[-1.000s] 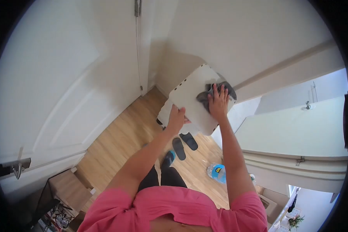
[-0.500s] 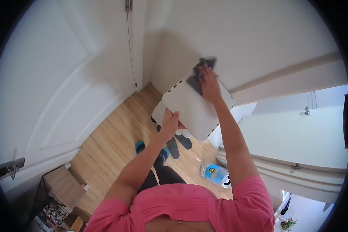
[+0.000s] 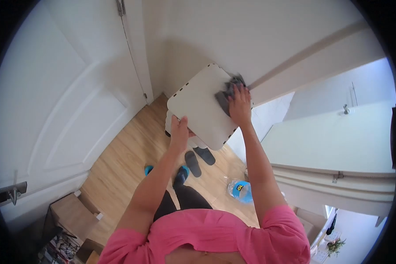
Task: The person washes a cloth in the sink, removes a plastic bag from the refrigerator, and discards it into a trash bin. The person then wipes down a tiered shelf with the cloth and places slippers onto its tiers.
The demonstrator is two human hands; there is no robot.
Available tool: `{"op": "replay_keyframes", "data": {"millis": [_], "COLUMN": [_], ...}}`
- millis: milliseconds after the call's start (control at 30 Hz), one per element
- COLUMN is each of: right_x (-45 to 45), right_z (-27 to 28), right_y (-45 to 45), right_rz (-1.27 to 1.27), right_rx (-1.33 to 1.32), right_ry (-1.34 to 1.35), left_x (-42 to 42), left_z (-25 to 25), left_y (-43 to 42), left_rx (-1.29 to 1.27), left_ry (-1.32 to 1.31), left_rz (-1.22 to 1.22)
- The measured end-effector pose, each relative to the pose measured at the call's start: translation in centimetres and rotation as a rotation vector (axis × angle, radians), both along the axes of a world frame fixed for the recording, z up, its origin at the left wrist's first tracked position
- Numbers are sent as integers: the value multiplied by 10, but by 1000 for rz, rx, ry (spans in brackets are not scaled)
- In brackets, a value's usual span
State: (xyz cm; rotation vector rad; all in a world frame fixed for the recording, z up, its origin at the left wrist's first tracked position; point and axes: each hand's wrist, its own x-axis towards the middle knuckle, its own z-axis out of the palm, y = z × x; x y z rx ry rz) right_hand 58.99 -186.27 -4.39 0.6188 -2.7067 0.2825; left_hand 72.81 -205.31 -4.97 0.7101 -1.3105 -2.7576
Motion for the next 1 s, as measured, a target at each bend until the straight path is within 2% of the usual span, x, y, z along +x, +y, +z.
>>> {"op": "replay_keyframes", "data": {"millis": [33, 133, 200, 233, 300, 400, 467, 500, 533, 600, 633, 700, 767, 800, 933, 1000], "right_x": [17, 91, 157, 182, 224, 260, 271, 262, 248, 211, 187, 143, 108, 84, 10, -21], "right_z": [0, -8, 23, 29, 24, -13, -51, -57, -80, -115, -116, -143, -161, -192, -201, -187], "right_y": [11, 14, -16, -22, -30, -36, -64, -87, -104, -132, -145, -148, -142, -121, -83, -85], "right_rz": [-73, 112, 162, 84, -529, -599, -525, -501, -507, -305, -196, -379, -547, -547, -494, -318], "right_rx": [-49, -125, -357, -445, -763, -1050, -914, -1008, -982, -663, -554, -46, -31, 39, -124, -386], "right_ry": [-6, -139, -365, -406, -431, -305, -215, -301, -300, -112, -97, -129, -37, 138, 81, -46], "left_x": [-2, -13, -16, -17, -19, -18, -22, -22, -27, -45, -52, -63, -65, -64, -63, -61], "left_z": [-2, -10, -15, -21, -37, -103, -109, -116, -131, -166, -170, -170, -183, -190, -202, -205], "left_y": [0, -2, -13, -26, -58, -113, -121, -124, -122, -114, -114, -113, -103, -99, -92, -93], "left_rx": [-3, 2, 17, 43, 105, -459, -856, -1053, -1203, -1494, -1446, -1348, -1229, -1171, -1112, -1066], "left_ry": [22, 73, 68, 29, -41, 175, 171, 165, 224, 359, 370, 393, 451, 478, 480, 434], "left_rz": [10, 8, -48, -176, -425, -388, -373, -366, -290, -111, -200, -374, -214, -143, -80, -98]}}
